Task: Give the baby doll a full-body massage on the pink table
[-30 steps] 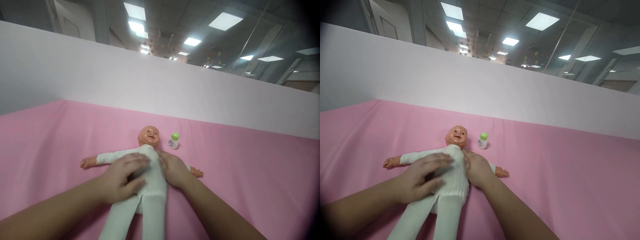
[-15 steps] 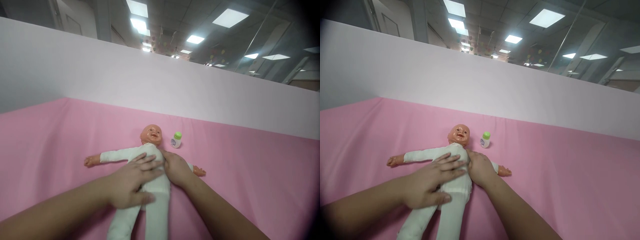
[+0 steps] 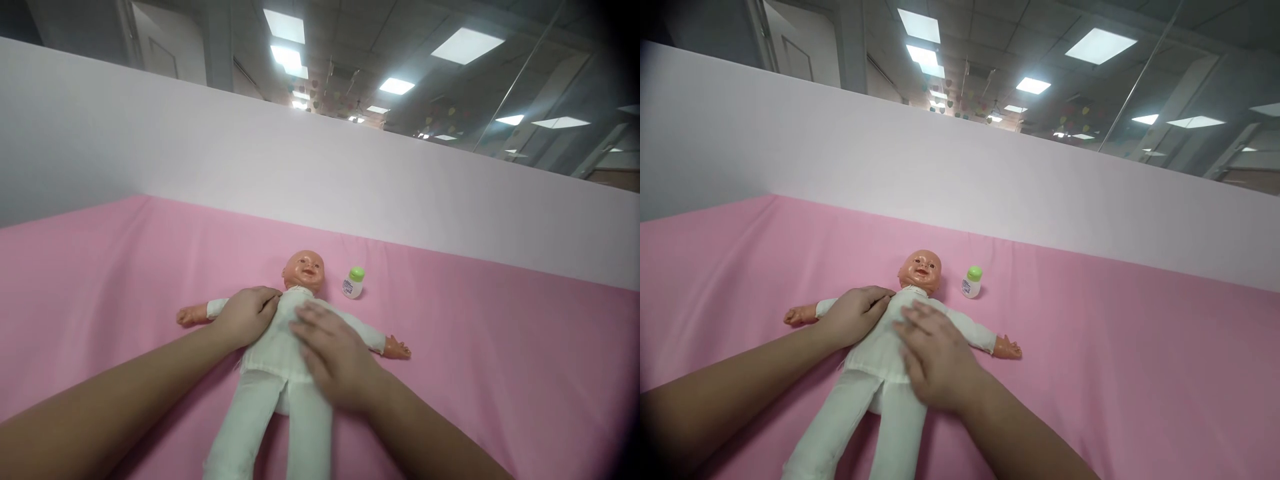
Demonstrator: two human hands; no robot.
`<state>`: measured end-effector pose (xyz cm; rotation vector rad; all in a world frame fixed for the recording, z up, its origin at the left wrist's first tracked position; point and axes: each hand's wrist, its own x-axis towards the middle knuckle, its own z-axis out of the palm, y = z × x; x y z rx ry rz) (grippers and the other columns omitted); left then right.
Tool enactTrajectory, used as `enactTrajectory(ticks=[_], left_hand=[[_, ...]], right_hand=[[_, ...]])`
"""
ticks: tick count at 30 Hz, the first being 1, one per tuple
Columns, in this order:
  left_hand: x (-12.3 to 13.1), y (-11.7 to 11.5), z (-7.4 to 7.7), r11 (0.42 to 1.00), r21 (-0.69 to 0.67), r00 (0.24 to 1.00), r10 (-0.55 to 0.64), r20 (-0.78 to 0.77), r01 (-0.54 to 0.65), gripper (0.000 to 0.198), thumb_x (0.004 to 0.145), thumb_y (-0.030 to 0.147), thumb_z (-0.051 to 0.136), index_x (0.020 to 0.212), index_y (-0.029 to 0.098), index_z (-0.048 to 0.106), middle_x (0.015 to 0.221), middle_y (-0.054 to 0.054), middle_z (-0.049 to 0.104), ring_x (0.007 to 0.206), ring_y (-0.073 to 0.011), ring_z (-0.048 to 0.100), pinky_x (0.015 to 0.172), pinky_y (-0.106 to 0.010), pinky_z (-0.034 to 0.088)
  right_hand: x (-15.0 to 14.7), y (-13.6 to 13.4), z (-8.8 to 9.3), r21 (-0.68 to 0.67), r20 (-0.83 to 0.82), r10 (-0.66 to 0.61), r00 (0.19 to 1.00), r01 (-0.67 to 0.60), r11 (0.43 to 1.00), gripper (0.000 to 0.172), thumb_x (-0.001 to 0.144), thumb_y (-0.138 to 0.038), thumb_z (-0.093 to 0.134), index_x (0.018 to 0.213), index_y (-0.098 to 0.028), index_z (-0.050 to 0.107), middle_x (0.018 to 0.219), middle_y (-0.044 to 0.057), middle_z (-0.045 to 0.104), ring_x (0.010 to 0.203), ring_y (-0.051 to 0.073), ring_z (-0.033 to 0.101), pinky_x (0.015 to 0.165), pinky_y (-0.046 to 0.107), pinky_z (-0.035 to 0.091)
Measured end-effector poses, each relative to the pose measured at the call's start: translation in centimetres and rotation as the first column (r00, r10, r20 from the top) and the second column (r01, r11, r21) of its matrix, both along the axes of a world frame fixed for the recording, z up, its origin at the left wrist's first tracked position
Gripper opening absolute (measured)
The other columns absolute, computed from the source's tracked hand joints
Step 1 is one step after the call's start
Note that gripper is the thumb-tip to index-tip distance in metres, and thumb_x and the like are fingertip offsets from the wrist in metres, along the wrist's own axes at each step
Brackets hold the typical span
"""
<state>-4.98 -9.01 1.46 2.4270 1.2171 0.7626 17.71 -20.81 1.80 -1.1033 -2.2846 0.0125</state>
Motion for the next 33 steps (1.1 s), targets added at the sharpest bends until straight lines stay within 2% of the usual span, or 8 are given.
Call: enactTrajectory(ticks=[3,7,10,14,20,23,27,33], left_hand=[[0.1,-0.1,0.0,1.000,-0.007,1.000,0.004,0.009,-0.004,0.037,0.101,0.038,0.041,0.110,0.028,0.075,0.114,-0.001,0.077,0.103,-0.0241,0.070,0.091,-0.036,0.052],[0.2,-0.3,0.1,1.000,-0.006,1.000,0.010,0.012,-0.010,0.035,0.101,0.040,0.043,0.114,0.028,0.074,0.113,0.000,0.077,0.103,-0.0241,0.070,0.090,-0.035,0.052],[0.1,-0.2,0.0,1.000,-0.028,1.000,0.007,0.022,-0.006,0.035,0.101,0.041,0.044,0.116,0.028,0.073,0.113,0.000,0.077,0.103,-0.0238,0.070,0.089,-0.035,0.052],[0.0,0.0,-0.1,0.999,-0.037,1.000,0.005,0.029,-0.004,0.035,0.100,0.041,0.046,0.116,0.027,0.073,0.114,-0.001,0.077,0.103,-0.0245,0.070,0.089,-0.036,0.053],[0.0,-0.1,-0.4,1.000,0.023,0.998,-0.022,0.057,0.020,0.033,0.101,0.036,0.045,0.120,0.026,0.070,0.117,-0.004,0.076,0.107,-0.0247,0.069,0.093,-0.039,0.054],[0.0,-0.7,-0.5,0.975,0.220,0.996,-0.055,0.075,0.037,0.032,0.098,0.028,0.049,0.123,0.023,0.068,0.122,-0.007,0.074,0.114,-0.0267,0.066,0.101,-0.044,0.051],[0.3,-3.0,0.2,0.843,0.477,0.944,-0.321,0.078,0.247,0.040,0.089,0.016,0.057,0.129,0.021,0.064,0.128,-0.010,0.070,0.122,-0.0277,0.061,0.110,-0.049,0.045],[0.9,-7.8,3.2,0.672,0.298,0.690,-0.722,0.058,0.678,0.047,0.090,0.018,0.058,0.137,0.023,0.058,0.130,-0.010,0.070,0.125,-0.0256,0.063,0.116,-0.045,0.042]], right_hand=[[-2.0,-2.3,1.5,-0.105,0.057,0.342,0.938,-0.335,0.936,0.043,0.099,-0.035,0.053,0.140,-0.022,0.058,0.149,0.002,0.060,0.146,0.017,0.045,0.128,0.035,0.025],[-3.2,-3.4,2.3,-0.227,0.103,0.437,0.893,-0.407,0.885,0.056,0.099,-0.052,0.058,0.148,-0.026,0.051,0.156,0.002,0.052,0.150,0.020,0.039,0.130,0.038,0.011],[-2.8,-2.9,2.1,-0.305,0.104,0.352,0.930,-0.307,0.901,0.074,0.094,-0.064,0.061,0.156,-0.029,0.041,0.162,0.003,0.044,0.155,0.025,0.029,0.130,0.045,0.004],[-1.5,-0.9,1.3,-0.312,0.115,0.196,0.974,-0.152,0.938,0.071,0.096,-0.069,0.056,0.156,-0.035,0.042,0.166,0.000,0.036,0.159,0.028,0.017,0.129,0.055,-0.003],[0.4,1.5,0.5,-0.302,0.108,-0.068,0.992,0.098,0.948,0.063,0.102,-0.061,0.047,0.158,-0.034,0.039,0.168,-0.003,0.032,0.158,0.028,0.019,0.129,0.053,0.015],[1.0,1.8,0.4,-0.301,0.104,-0.129,0.986,0.155,0.941,0.061,0.103,-0.060,0.044,0.159,-0.035,0.038,0.168,-0.005,0.030,0.158,0.027,0.021,0.128,0.050,0.021],[1.9,2.1,0.4,-0.307,0.124,-0.156,0.980,0.187,0.933,0.068,0.100,-0.066,0.046,0.160,-0.036,0.034,0.170,-0.001,0.027,0.156,0.028,0.027,0.125,0.050,0.026],[3.6,2.8,0.6,-0.344,0.132,-0.289,0.948,0.317,0.884,0.048,0.110,-0.044,0.030,0.155,-0.034,0.042,0.147,0.004,0.061,0.130,0.024,0.058,0.105,0.040,0.043]])
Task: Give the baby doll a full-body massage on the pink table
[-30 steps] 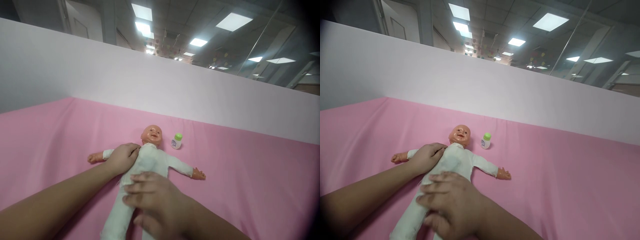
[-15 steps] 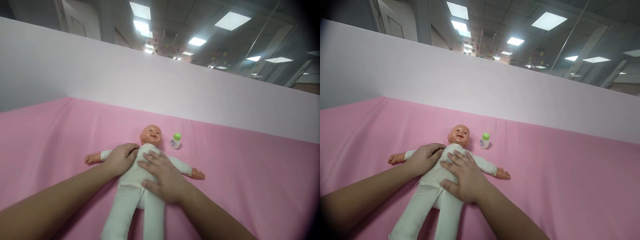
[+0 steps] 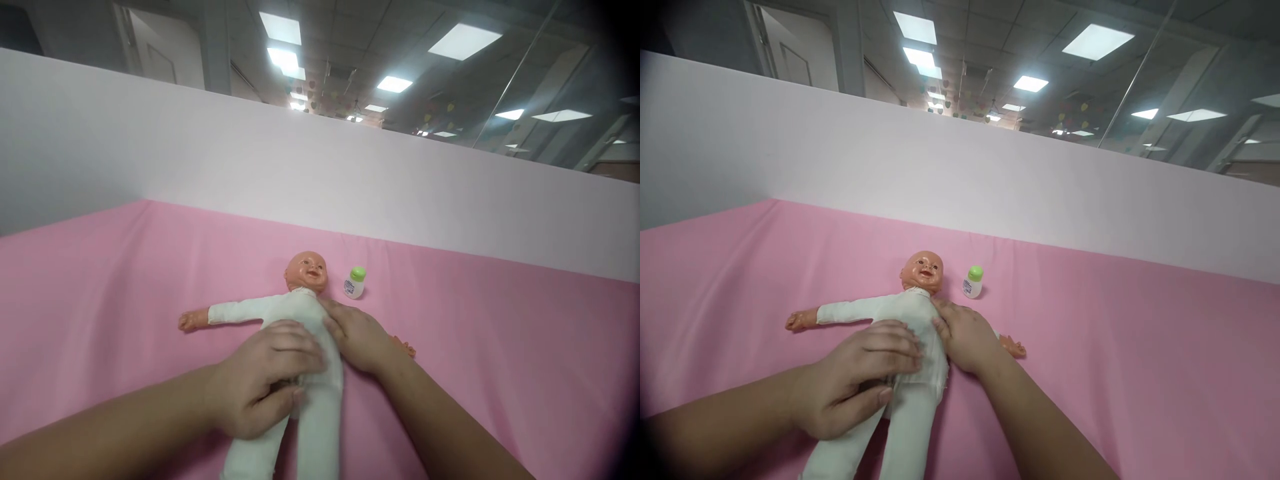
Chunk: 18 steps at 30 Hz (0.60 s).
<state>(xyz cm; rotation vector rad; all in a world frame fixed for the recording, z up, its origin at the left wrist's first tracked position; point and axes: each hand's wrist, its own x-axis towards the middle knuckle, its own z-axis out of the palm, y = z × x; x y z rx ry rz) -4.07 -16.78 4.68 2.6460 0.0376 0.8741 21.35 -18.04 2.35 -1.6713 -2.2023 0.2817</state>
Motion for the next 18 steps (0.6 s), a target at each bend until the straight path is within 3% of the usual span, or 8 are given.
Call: enactTrajectory(ticks=[4,7,10,13,18], left_hand=[[-0.1,-1.4,1.3,0.989,-0.089,0.981,-0.128,-0.146,0.116,0.047,0.097,0.024,0.056,0.144,0.027,0.055,0.137,-0.005,0.069,0.136,-0.0263,0.057,0.128,-0.047,0.024],[0.0,-1.1,1.1,0.989,-0.101,0.950,-0.129,-0.284,0.104,0.052,0.095,0.037,0.063,0.146,0.031,0.056,0.143,-0.004,0.066,0.144,-0.0313,0.049,0.129,-0.052,0.016],[0.2,0.3,-0.1,0.998,-0.045,0.941,0.016,-0.338,-0.033,0.062,0.092,0.047,0.067,0.151,0.035,0.052,0.157,-0.005,0.052,0.150,-0.0369,0.037,0.128,-0.059,0.016],[0.1,2.4,-1.6,0.970,0.002,0.929,0.234,-0.285,-0.243,0.058,0.096,0.050,0.061,0.152,0.039,0.051,0.163,-0.004,0.042,0.152,-0.0364,0.034,0.126,-0.062,0.018],[-0.5,5.8,-3.4,0.873,-0.021,0.845,0.465,-0.266,-0.487,0.057,0.104,0.052,0.046,0.156,0.030,0.047,0.165,-0.007,0.039,0.152,-0.0306,0.036,0.124,-0.052,0.029]], right_hand=[[0.0,0.7,-0.5,-0.004,0.168,-0.234,0.958,0.238,0.971,0.041,0.106,-0.031,0.033,0.133,-0.022,0.062,0.112,0.011,0.075,0.097,0.027,0.068,0.082,0.036,0.043],[-0.3,1.0,-1.1,0.020,0.192,-0.247,0.950,0.248,0.969,0.034,0.103,-0.028,0.036,0.120,-0.021,0.066,0.106,0.010,0.075,0.091,0.025,0.066,0.076,0.034,0.038],[-0.5,0.9,-1.2,0.013,0.175,-0.235,0.956,0.236,0.972,0.034,0.103,-0.029,0.035,0.115,-0.022,0.066,0.105,0.010,0.074,0.090,0.025,0.066,0.074,0.034,0.037],[-0.7,0.7,-0.9,-0.008,0.147,-0.227,0.963,0.231,0.973,0.036,0.104,-0.031,0.034,0.122,-0.022,0.064,0.111,0.011,0.074,0.095,0.026,0.067,0.077,0.035,0.039],[-0.8,0.5,-0.6,-0.014,0.125,-0.239,0.963,0.243,0.970,0.041,0.106,-0.035,0.030,0.119,-0.020,0.066,0.109,0.013,0.074,0.094,0.028,0.067,0.080,0.038,0.043]])
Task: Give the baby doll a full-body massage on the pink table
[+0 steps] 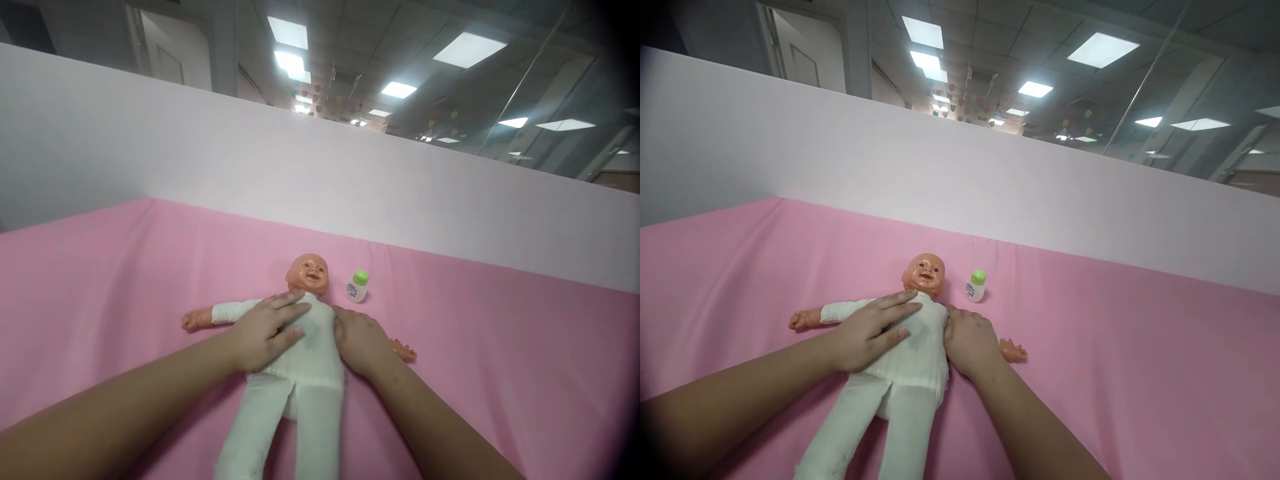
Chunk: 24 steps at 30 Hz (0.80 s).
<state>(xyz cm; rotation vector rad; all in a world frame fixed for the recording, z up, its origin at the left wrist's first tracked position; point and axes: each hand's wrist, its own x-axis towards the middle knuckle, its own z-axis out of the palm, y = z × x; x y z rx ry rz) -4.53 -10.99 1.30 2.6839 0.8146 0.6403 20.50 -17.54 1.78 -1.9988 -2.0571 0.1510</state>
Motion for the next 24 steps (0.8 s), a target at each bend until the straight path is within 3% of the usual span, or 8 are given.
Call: enactTrajectory(ticks=[5,8,10,12,14,16,18,24], left_hand=[[-0.2,1.5,0.2,0.980,-0.048,0.980,0.196,0.039,-0.195,0.047,0.107,0.047,0.035,0.140,0.029,0.063,0.138,-0.006,0.069,0.127,-0.0293,0.063,0.121,-0.056,0.030],[-0.2,1.4,0.7,0.971,-0.069,0.972,0.231,0.042,-0.228,0.046,0.106,0.045,0.032,0.120,0.030,0.073,0.122,-0.004,0.077,0.115,-0.0284,0.069,0.116,-0.052,0.037],[-0.2,1.3,0.8,0.972,-0.072,0.972,0.226,0.060,-0.222,0.046,0.106,0.044,0.032,0.115,0.028,0.074,0.114,-0.005,0.078,0.110,-0.0278,0.071,0.108,-0.046,0.045],[-0.2,1.2,0.8,0.973,-0.074,0.972,0.223,0.074,-0.217,0.045,0.105,0.044,0.034,0.114,0.028,0.075,0.110,-0.005,0.079,0.106,-0.0276,0.072,0.101,-0.042,0.050],[-0.2,1.2,0.7,0.971,-0.073,0.969,0.234,0.080,-0.229,0.045,0.104,0.044,0.035,0.114,0.027,0.075,0.110,-0.005,0.079,0.105,-0.0274,0.072,0.099,-0.041,0.051],[-0.1,1.2,0.6,0.968,-0.069,0.966,0.248,0.078,-0.243,0.044,0.104,0.043,0.035,0.112,0.027,0.075,0.110,-0.005,0.079,0.105,-0.0273,0.071,0.100,-0.041,0.050],[-0.1,1.3,0.5,0.966,-0.081,0.964,0.253,0.077,-0.247,0.043,0.104,0.043,0.036,0.110,0.027,0.075,0.108,-0.005,0.079,0.104,-0.0272,0.071,0.100,-0.041,0.050],[-0.3,2.0,0.4,0.958,-0.195,0.968,0.233,0.091,-0.212,0.045,0.103,0.047,0.037,0.110,0.030,0.078,0.113,-0.002,0.079,0.106,-0.0265,0.071,0.097,-0.038,0.052]], right_hand=[[-0.2,-0.3,-0.3,0.135,-0.061,0.012,0.998,-0.004,0.991,0.041,0.104,-0.034,0.035,0.127,-0.020,0.066,0.126,0.013,0.070,0.115,0.030,0.063,0.098,0.044,0.046],[-1.1,-1.4,-0.3,0.316,-0.091,0.148,0.985,-0.112,0.942,0.041,0.103,-0.038,0.043,0.135,-0.021,0.063,0.137,0.010,0.065,0.130,0.029,0.056,0.113,0.046,0.040],[-2.2,-2.7,0.2,0.418,-0.071,0.339,0.938,-0.281,0.864,0.046,0.101,-0.044,0.050,0.139,-0.020,0.060,0.143,0.010,0.062,0.137,0.028,0.051,0.119,0.045,0.036],[-3.5,-4.3,1.0,0.432,-0.028,0.593,0.805,-0.525,0.733,0.051,0.099,-0.049,0.053,0.142,-0.021,0.058,0.150,0.009,0.057,0.142,0.026,0.047,0.123,0.041,0.032],[-4.8,-5.6,1.7,0.310,-0.016,0.781,0.624,-0.740,0.597,0.050,0.102,-0.053,0.050,0.143,-0.025,0.056,0.153,0.003,0.054,0.145,0.021,0.045,0.126,0.035,0.028],[-5.7,-6.4,2.1,0.230,-0.012,0.867,0.498,-0.843,0.487,0.053,0.103,-0.059,0.046,0.145,-0.028,0.055,0.154,0.001,0.055,0.147,0.018,0.042,0.128,0.034,0.020],[-6.1,-6.5,2.1,0.167,-0.022,0.860,0.510,-0.846,0.506,0.060,0.101,-0.064,0.047,0.150,-0.030,0.050,0.158,0.001,0.050,0.151,0.020,0.038,0.130,0.038,0.012],[-4.1,-3.3,1.1,0.078,-0.043,0.661,0.749,-0.657,0.750,0.070,0.098,-0.065,0.053,0.158,-0.032,0.039,0.167,0.004,0.034,0.157,0.029,0.022,0.129,0.053,0.005]])
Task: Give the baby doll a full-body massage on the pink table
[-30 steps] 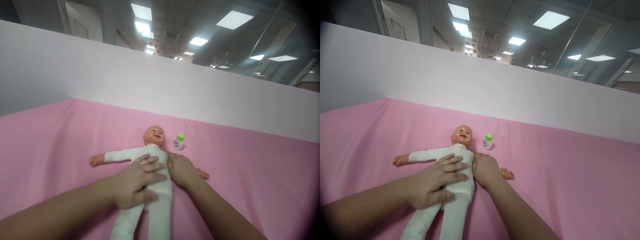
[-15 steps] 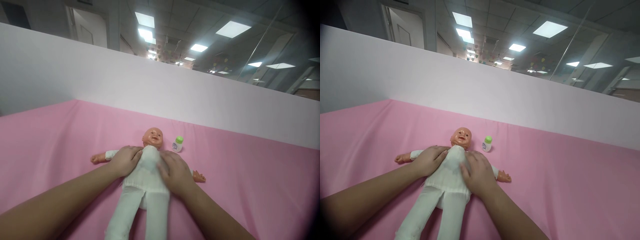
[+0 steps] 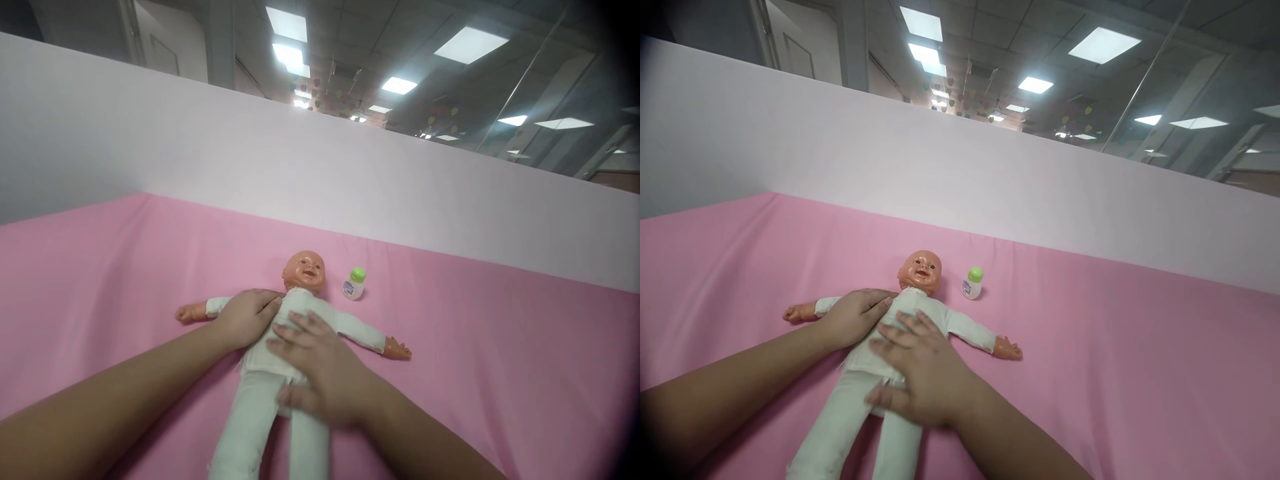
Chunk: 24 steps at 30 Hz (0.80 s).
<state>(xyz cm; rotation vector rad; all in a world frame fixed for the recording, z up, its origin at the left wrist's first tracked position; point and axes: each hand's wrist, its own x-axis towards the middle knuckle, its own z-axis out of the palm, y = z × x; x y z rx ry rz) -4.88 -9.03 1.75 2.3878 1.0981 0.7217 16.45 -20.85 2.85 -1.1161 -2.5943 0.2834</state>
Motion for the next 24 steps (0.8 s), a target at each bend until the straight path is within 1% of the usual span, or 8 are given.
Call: enactTrajectory(ticks=[4,7,10,13,16,19,21,24], left_hand=[[-0.1,0.4,0.0,0.999,0.014,0.999,-0.029,-0.018,0.029,0.045,0.103,0.048,0.037,0.122,0.032,0.075,0.125,-0.002,0.075,0.117,-0.0266,0.068,0.102,-0.039,0.049],[-0.3,0.6,-0.2,0.997,0.069,0.998,-0.029,-0.064,0.033,0.046,0.104,0.047,0.035,0.122,0.029,0.073,0.125,-0.005,0.075,0.115,-0.0267,0.068,0.103,-0.040,0.048],[-0.7,0.8,-0.6,0.984,0.177,0.986,0.026,-0.164,0.004,0.049,0.105,0.044,0.030,0.119,0.025,0.072,0.123,-0.008,0.075,0.113,-0.0278,0.068,0.111,-0.048,0.040],[-1.8,1.1,-1.1,0.952,0.300,0.948,0.150,-0.282,-0.061,0.048,0.104,0.043,0.031,0.115,0.023,0.073,0.117,-0.011,0.077,0.116,-0.0311,0.066,0.121,-0.059,0.019],[-3.5,1.1,-1.4,0.921,0.374,0.911,0.241,-0.336,-0.106,0.043,0.100,0.045,0.038,0.101,0.025,0.075,0.105,-0.011,0.078,0.125,-0.0366,0.060,0.122,-0.063,0.007],[-6.0,0.9,-1.4,0.898,0.412,0.898,0.301,-0.323,-0.153,0.042,0.096,0.051,0.042,0.092,0.025,0.074,0.098,-0.012,0.077,0.122,-0.0375,0.060,0.122,-0.062,0.005],[-8.1,0.9,-1.5,0.886,0.415,0.889,0.347,-0.298,-0.206,0.044,0.095,0.057,0.043,0.098,0.025,0.074,0.103,-0.013,0.076,0.119,-0.0372,0.061,0.122,-0.062,0.005],[-11.3,1.5,-1.7,0.873,0.363,0.862,0.432,-0.267,-0.325,0.055,0.087,0.066,0.050,0.116,0.024,0.072,0.122,-0.016,0.072,0.126,-0.0403,0.057,0.119,-0.064,0.010]], right_hand=[[1.6,2.5,-0.9,0.012,-0.024,-0.175,0.984,0.175,0.985,0.068,0.103,-0.061,0.044,0.162,-0.027,0.032,0.170,0.005,0.026,0.158,0.027,0.019,0.129,0.052,0.014],[2.3,3.2,-1.4,0.019,-0.082,-0.268,0.960,0.271,0.962,0.064,0.106,-0.055,0.039,0.161,-0.024,0.033,0.169,0.007,0.029,0.156,0.026,0.026,0.127,0.048,0.023],[3.0,3.3,-1.5,0.019,-0.105,-0.395,0.913,0.399,0.917,0.060,0.108,-0.052,0.032,0.160,-0.022,0.036,0.161,0.010,0.044,0.147,0.026,0.043,0.119,0.044,0.035],[3.8,3.1,-1.5,0.020,-0.030,-0.517,0.855,0.518,0.855,0.057,0.109,-0.052,0.024,0.147,-0.021,0.053,0.139,0.012,0.065,0.124,0.027,0.063,0.104,0.043,0.045],[4.4,2.9,-2.0,0.080,0.086,-0.610,0.788,0.605,0.792,0.060,0.108,-0.053,0.021,0.130,-0.017,0.064,0.118,0.015,0.073,0.107,0.030,0.068,0.100,0.047,0.044],[5.3,2.5,-3.0,0.170,0.122,-0.667,0.735,0.646,0.744,0.058,0.108,-0.052,0.026,0.135,-0.016,0.062,0.124,0.018,0.071,0.118,0.032,0.064,0.114,0.054,0.031],[6.7,1.9,-3.5,0.190,0.097,-0.672,0.734,0.649,0.737,0.059,0.106,-0.053,0.032,0.143,-0.015,0.057,0.132,0.019,0.067,0.128,0.034,0.059,0.118,0.057,0.024],[10.3,0.6,-3.5,0.058,0.001,-0.683,0.730,0.682,0.729,0.060,0.103,-0.058,0.040,0.143,-0.016,0.059,0.139,0.017,0.064,0.132,0.033,0.057,0.114,0.051,0.035]])
